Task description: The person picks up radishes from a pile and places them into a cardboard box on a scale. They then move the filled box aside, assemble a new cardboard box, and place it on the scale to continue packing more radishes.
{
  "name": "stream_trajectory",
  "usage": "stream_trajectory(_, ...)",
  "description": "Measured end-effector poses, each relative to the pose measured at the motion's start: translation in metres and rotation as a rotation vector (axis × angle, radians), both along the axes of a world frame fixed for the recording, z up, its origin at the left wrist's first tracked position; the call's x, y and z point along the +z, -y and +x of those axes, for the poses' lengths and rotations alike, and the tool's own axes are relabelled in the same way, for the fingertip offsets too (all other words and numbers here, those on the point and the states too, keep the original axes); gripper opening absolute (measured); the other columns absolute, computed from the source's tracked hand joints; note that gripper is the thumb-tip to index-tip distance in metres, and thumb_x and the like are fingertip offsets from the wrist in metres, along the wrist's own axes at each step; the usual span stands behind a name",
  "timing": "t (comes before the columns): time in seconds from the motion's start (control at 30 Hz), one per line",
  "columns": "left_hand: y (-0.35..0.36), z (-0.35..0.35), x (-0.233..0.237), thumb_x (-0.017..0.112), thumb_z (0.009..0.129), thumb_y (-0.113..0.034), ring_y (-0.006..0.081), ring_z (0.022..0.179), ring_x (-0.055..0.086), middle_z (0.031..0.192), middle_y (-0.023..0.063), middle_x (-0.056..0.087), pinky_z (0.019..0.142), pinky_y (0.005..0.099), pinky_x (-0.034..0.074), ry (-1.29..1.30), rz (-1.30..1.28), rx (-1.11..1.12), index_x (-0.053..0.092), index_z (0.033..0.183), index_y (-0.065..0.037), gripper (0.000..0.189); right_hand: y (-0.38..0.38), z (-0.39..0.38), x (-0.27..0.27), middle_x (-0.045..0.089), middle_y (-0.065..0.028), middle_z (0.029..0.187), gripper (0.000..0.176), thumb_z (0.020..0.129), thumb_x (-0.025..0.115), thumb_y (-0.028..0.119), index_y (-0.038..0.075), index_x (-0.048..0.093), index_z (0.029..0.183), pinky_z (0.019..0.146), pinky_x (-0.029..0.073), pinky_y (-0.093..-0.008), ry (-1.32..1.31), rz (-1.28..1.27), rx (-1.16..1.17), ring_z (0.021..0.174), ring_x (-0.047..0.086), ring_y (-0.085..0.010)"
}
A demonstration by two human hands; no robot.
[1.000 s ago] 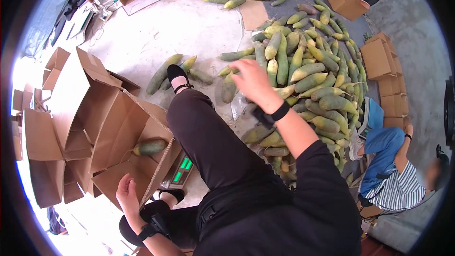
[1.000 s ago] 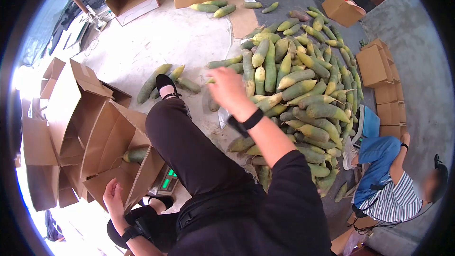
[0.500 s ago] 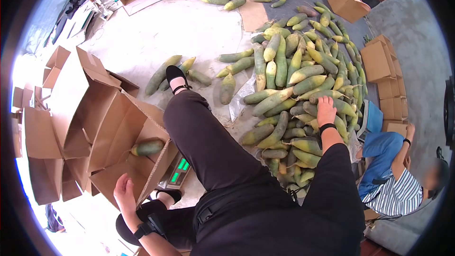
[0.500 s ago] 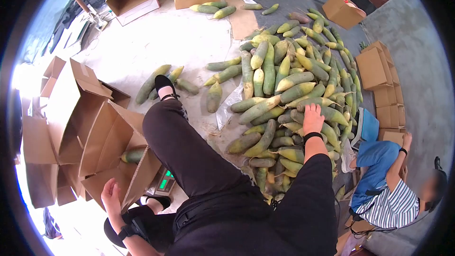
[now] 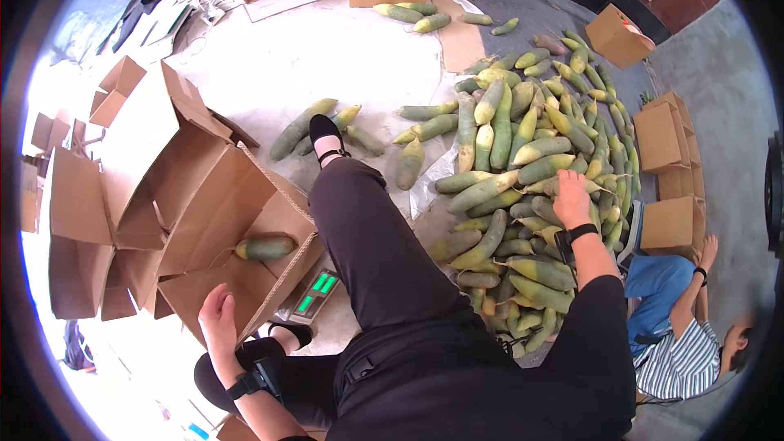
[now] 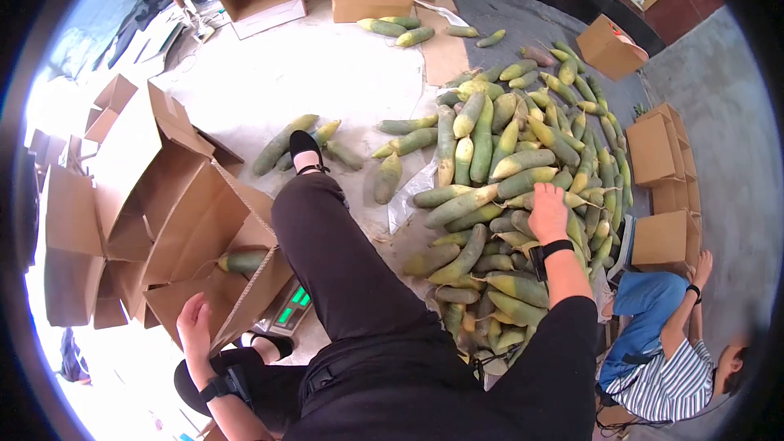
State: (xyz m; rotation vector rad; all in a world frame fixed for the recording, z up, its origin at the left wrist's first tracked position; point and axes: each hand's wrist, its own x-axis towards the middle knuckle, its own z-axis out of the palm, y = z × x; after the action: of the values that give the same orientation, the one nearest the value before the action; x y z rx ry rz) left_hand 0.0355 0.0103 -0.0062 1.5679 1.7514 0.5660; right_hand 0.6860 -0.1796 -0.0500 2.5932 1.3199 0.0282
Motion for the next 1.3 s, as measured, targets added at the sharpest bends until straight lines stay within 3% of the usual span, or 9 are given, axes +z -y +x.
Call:
stream_trajectory(0.4,0.002,0.006,0.01,0.058,0.084,-0.002,0.0151,0.079,0.062,0.086,0.0099,0.066,0.074,0.0262,0.049,-0.015,0.067,0.002,0.061,0.109,0.003,0.025,-0.046,-0.023,0.087,0.051,-0.0142,0.118,0.055,0.07,0.068,0.001,0.008,0.047,0.12,0.091,0.043,-0.0413,-0.116,0.524,0.051,0.113,0.046,-0.033)
stream_trajectory(0.47,0.002,0.005,0.01,0.058,0.084,-0.003,0.015,0.079,0.062,0.086,0.0097,0.066,0.073,0.0261,0.049,-0.013,0.068,0.011,0.061,0.108,0.002,0.025,-0.059,-0.026,0.103,0.052,-0.0131,0.114,0.052,0.072,0.067,0.001,0.006,0.048,0.119,0.091,0.042,-0.0369,-0.344,0.776,-0.016,0.105,0.052,-0.0292)
stream_trajectory(0.5,0.002,0.005,0.01,0.059,0.084,-0.003,0.015,0.079,0.062,0.086,0.0095,0.066,0.073,0.0261,0.049,-0.011,0.065,0.012,0.061,0.108,0.002,0.025,-0.067,-0.031,0.114,0.051,-0.0056,0.112,0.05,0.075,0.066,0.003,0.005,0.047,0.122,0.086,0.045,-0.0313,-0.481,0.851,0.023,0.099,0.053,-0.0177)
stream_trajectory(0.6,0.002,0.005,0.012,0.059,0.084,-0.004,0.0143,0.077,0.061,0.086,0.0088,0.066,0.072,0.0256,0.049,-0.003,0.081,0.023,0.061,0.108,0.002,0.025,-0.105,-0.072,0.147,0.052,-0.0069,0.112,0.045,0.077,0.065,0.002,0.004,0.049,0.119,0.084,0.045,-0.0264,-0.866,1.093,-0.023,0.096,0.054,-0.0151)
stream_trajectory(0.77,0.007,-0.011,0.007,0.06,0.084,-0.006,0.0159,0.08,0.062,0.091,0.0094,0.066,0.073,0.0273,0.049,0.033,0.107,0.088,0.061,0.111,-0.002,0.027,-0.175,-0.156,0.197,0.053,-0.0074,0.115,0.046,0.08,0.062,-0.001,0.002,0.045,0.123,0.076,0.049,-0.0239,-1.086,1.233,0.389,0.096,0.054,-0.0126)
stream_trajectory(0.83,0.007,-0.004,0.01,0.06,0.084,-0.006,0.0166,0.083,0.062,0.095,0.0104,0.065,0.075,0.0279,0.049,0.061,0.148,0.127,0.06,0.113,-0.002,0.03,-0.197,-0.196,0.213,0.053,-0.0079,0.116,0.046,0.08,0.061,-0.004,0.002,0.045,0.123,0.076,0.051,-0.0253,-1.412,1.31,0.493,0.097,0.055,-0.0136)
stream_trajectory(1.07,0.002,0.002,0.028,0.063,0.081,-0.009,0.0234,0.111,0.053,0.126,0.014,0.053,0.089,0.0323,0.046,0.304,0.215,0.146,0.04,0.136,-0.01,0.06,-0.244,-0.314,0.181,0.055,-0.0056,0.104,0.047,0.079,0.066,0.0,0.006,0.046,0.12,0.073,0.053,-0.026,-2.086,1.046,0.434,0.09,0.057,-0.0129)
stream_trajectory(1.17,0.001,0.003,0.027,0.067,0.077,-0.01,0.0209,0.11,0.052,0.125,0.0133,0.053,0.091,0.0312,0.044,0.477,0.264,0.082,0.039,0.137,-0.008,0.066,-0.243,-0.357,0.147,0.056,-0.0046,0.102,0.047,0.079,0.067,0.003,0.006,0.045,0.121,0.067,0.053,-0.0245,-2.244,0.78,0.324,0.086,0.058,-0.0115)
stream_trajectory(1.3,0.006,0.0,0.031,0.07,0.072,-0.009,0.0132,0.082,0.056,0.101,0.0067,0.058,0.071,0.0251,0.047,0.461,-0.025,0.121,0.045,0.13,-0.004,0.063,-0.235,-0.391,0.111,0.055,-0.0052,0.104,0.046,0.082,0.064,0.002,0.006,0.043,0.122,0.065,0.054,-0.0248,-2.291,0.506,0.228,0.089,0.058,-0.0123)
